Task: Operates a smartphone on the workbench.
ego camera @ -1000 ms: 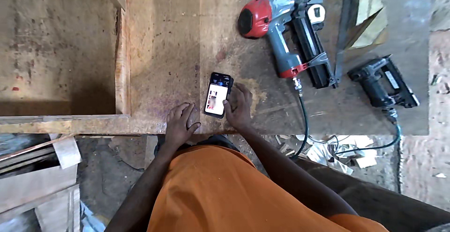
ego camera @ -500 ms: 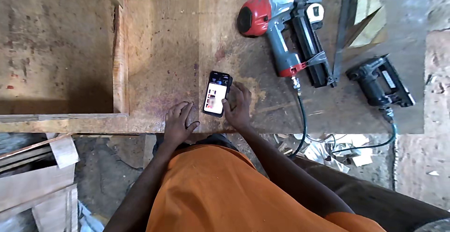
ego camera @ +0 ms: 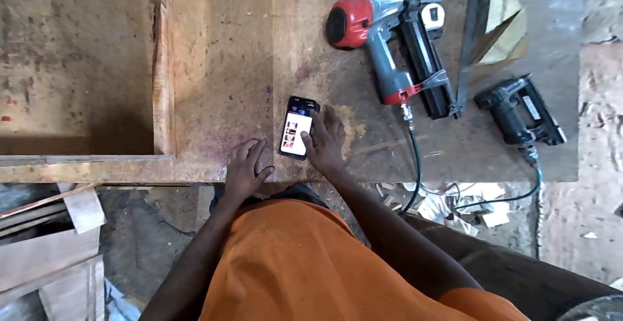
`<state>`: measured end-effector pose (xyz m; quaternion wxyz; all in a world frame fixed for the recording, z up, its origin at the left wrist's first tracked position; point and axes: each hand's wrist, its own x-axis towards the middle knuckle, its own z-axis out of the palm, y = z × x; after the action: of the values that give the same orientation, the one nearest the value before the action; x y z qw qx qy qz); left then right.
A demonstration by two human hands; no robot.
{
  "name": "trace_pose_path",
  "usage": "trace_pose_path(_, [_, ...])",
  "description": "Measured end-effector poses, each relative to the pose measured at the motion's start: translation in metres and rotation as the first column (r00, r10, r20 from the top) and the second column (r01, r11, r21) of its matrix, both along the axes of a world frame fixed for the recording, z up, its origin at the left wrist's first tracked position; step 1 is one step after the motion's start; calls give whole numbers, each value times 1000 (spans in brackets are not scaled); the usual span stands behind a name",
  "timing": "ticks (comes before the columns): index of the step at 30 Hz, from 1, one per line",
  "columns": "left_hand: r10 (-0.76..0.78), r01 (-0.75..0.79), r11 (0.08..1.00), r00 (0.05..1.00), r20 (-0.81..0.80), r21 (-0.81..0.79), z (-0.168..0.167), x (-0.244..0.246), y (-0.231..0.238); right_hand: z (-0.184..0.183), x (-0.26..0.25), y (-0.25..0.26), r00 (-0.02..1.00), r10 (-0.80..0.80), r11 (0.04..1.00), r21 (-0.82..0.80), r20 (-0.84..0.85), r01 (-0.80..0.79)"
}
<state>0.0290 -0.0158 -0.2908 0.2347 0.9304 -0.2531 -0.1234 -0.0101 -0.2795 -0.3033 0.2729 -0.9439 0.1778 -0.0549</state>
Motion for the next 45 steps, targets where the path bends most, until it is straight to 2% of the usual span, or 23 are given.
trace_pose_path(2, [-1, 1, 1000, 1000, -2, -9, 0, 0, 0, 0, 0, 0, 1000, 4, 1000, -3, 0, -4])
trace_pose_path(10, [-7, 7, 1000, 1000, -4, 5, 2, 1, 0, -7, -5, -2, 975, -68, 991, 129, 213, 41])
trace_pose_path(13, [-9, 9, 1000, 1000, -6, 12, 2, 1, 0, -8, -6, -2, 970, -74, 988, 150, 232, 40])
trace_pose_path(31, [-5, 5, 1000, 1000, 9, -3, -1, 0, 0, -10, -7, -2, 965, -81, 989, 142, 250, 46])
trace_pose_path(38, [-6, 6, 1000, 1000, -2, 3, -1, 1, 0, -5, -9, -6, 978, -16, 988, 153, 210, -17])
trace_pose_path(42, [-3, 3, 1000, 1000, -13, -9, 0, 1, 0, -2, -13, -5, 983, 119, 986, 96, 142, -133])
trace_pose_path(45, [-4, 4, 1000, 1000, -7, -7, -1, 0, 1, -3, -13, -3, 981, 138, 988, 50, 139, -146])
